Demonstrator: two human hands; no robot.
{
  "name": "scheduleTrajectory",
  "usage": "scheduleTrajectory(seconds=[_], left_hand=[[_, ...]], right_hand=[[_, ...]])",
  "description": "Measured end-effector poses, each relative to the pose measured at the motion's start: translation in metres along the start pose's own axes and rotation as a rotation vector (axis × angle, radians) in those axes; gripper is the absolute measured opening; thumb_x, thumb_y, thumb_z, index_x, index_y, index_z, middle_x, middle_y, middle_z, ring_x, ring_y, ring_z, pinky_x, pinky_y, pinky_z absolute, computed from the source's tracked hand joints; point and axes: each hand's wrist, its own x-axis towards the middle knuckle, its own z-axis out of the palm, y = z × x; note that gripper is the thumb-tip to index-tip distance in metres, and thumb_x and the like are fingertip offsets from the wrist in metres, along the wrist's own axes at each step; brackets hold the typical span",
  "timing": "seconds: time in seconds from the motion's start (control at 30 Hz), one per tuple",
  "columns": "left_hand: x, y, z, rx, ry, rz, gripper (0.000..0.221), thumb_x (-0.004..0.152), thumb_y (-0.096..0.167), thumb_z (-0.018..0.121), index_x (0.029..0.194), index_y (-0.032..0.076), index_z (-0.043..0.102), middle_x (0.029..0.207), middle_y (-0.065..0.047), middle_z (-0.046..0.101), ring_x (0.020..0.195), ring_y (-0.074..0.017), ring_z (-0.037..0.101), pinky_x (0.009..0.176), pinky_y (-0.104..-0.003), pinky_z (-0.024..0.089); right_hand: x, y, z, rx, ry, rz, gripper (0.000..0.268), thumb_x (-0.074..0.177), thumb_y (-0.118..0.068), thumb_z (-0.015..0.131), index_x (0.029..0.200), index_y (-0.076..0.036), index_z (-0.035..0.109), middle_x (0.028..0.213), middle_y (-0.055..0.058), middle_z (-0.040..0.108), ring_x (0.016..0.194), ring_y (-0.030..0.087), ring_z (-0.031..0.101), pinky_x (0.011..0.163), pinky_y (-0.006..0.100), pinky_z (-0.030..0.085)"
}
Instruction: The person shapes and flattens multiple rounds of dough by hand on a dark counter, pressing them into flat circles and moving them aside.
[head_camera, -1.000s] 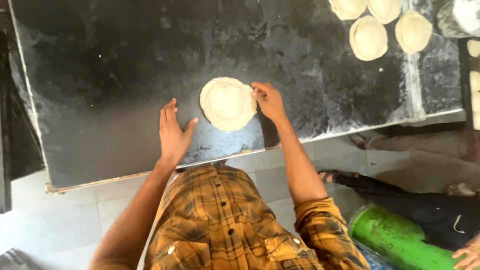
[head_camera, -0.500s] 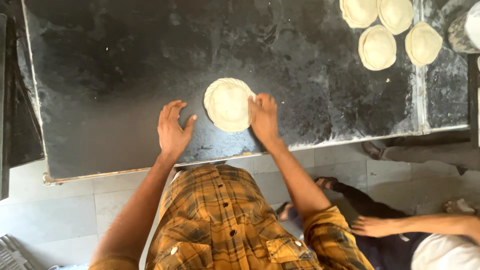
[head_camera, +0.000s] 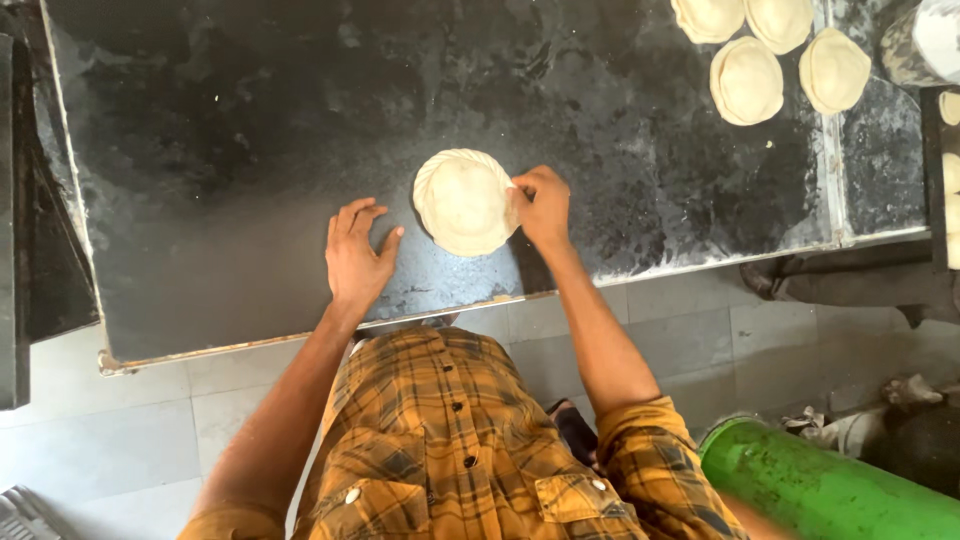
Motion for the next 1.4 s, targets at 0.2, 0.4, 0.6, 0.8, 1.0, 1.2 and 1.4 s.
scheduleTrajectory(seconds=[0.2, 0.4, 0.6, 0.8, 1.0, 1.2, 1.4], left_hand=[[0.001, 0.001, -0.001, -0.003, -0.009, 0.013, 0.031, 0.087, 0.018, 0.081, 0.113, 0.004, 0.071, 0.131, -0.01, 0.063, 0.113, -0.0335, 0.059, 0.096, -0.043, 0.05], [0.0, 0.0, -0.002, -0.011, -0.008, 0.022, 0.031, 0.085, 0.018, 0.081, 0.112, 0.004, 0.072, 0.13, -0.01, 0.063, 0.114, -0.0339, 0.058, 0.096, -0.043, 0.05], [0.001, 0.0, -0.002, -0.006, -0.021, 0.017, 0.03, 0.086, 0.019, 0.082, 0.111, 0.004, 0.072, 0.131, -0.01, 0.063, 0.116, -0.034, 0.057, 0.097, -0.043, 0.049], [0.002, 0.001, -0.003, -0.011, -0.037, 0.02, 0.03, 0.087, 0.019, 0.081, 0.111, 0.004, 0.072, 0.131, -0.01, 0.062, 0.118, -0.0336, 0.056, 0.099, -0.043, 0.049], [0.002, 0.002, -0.004, -0.036, -0.036, 0.026, 0.03, 0.086, 0.019, 0.081, 0.11, 0.004, 0.073, 0.131, -0.01, 0.062, 0.119, -0.0333, 0.056, 0.098, -0.043, 0.049], [0.001, 0.0, -0.003, -0.035, -0.029, 0.048, 0.028, 0.086, 0.018, 0.082, 0.108, 0.004, 0.073, 0.131, -0.01, 0.063, 0.119, -0.0338, 0.055, 0.098, -0.043, 0.049], [0.003, -0.001, -0.004, -0.037, -0.031, 0.056, 0.026, 0.086, 0.018, 0.081, 0.107, 0.005, 0.074, 0.13, -0.01, 0.063, 0.118, -0.0345, 0.055, 0.098, -0.044, 0.049]], right_hand=[[-0.055, -0.057, -0.004, -0.434, 0.102, -0.255, 0.031, 0.093, -0.001, 0.066, 0.123, -0.001, 0.075, 0.104, 0.013, 0.061, 0.096, 0.031, 0.058, 0.083, 0.044, 0.042], [-0.024, -0.023, -0.017, 0.034, 0.091, -0.034, 0.031, 0.084, 0.0, 0.069, 0.113, -0.006, 0.078, 0.102, 0.011, 0.065, 0.088, 0.027, 0.064, 0.076, 0.036, 0.051], [-0.016, -0.008, -0.003, 0.059, 0.07, 0.045, 0.021, 0.081, -0.006, 0.078, 0.102, -0.005, 0.078, 0.091, 0.009, 0.067, 0.081, 0.027, 0.065, 0.074, 0.038, 0.051], [-0.069, -0.054, 0.009, -0.5, 0.11, -0.157, 0.038, 0.089, 0.0, 0.066, 0.125, -0.002, 0.077, 0.119, 0.012, 0.059, 0.107, 0.031, 0.055, 0.092, 0.047, 0.041], [-0.053, -0.027, -0.009, -0.133, 0.119, 0.05, 0.028, 0.084, -0.001, 0.067, 0.106, -0.01, 0.081, 0.113, 0.012, 0.063, 0.104, 0.031, 0.06, 0.089, 0.043, 0.046], [-0.048, -0.015, 0.005, 0.006, 0.158, 0.177, 0.022, 0.084, -0.012, 0.079, 0.106, -0.006, 0.078, 0.097, 0.012, 0.068, 0.086, 0.03, 0.064, 0.079, 0.038, 0.051], [-0.087, -0.068, 0.021, -0.586, 0.189, -0.063, 0.03, 0.099, -0.006, 0.061, 0.124, -0.005, 0.076, 0.114, 0.013, 0.06, 0.105, 0.033, 0.053, 0.088, 0.048, 0.037]])
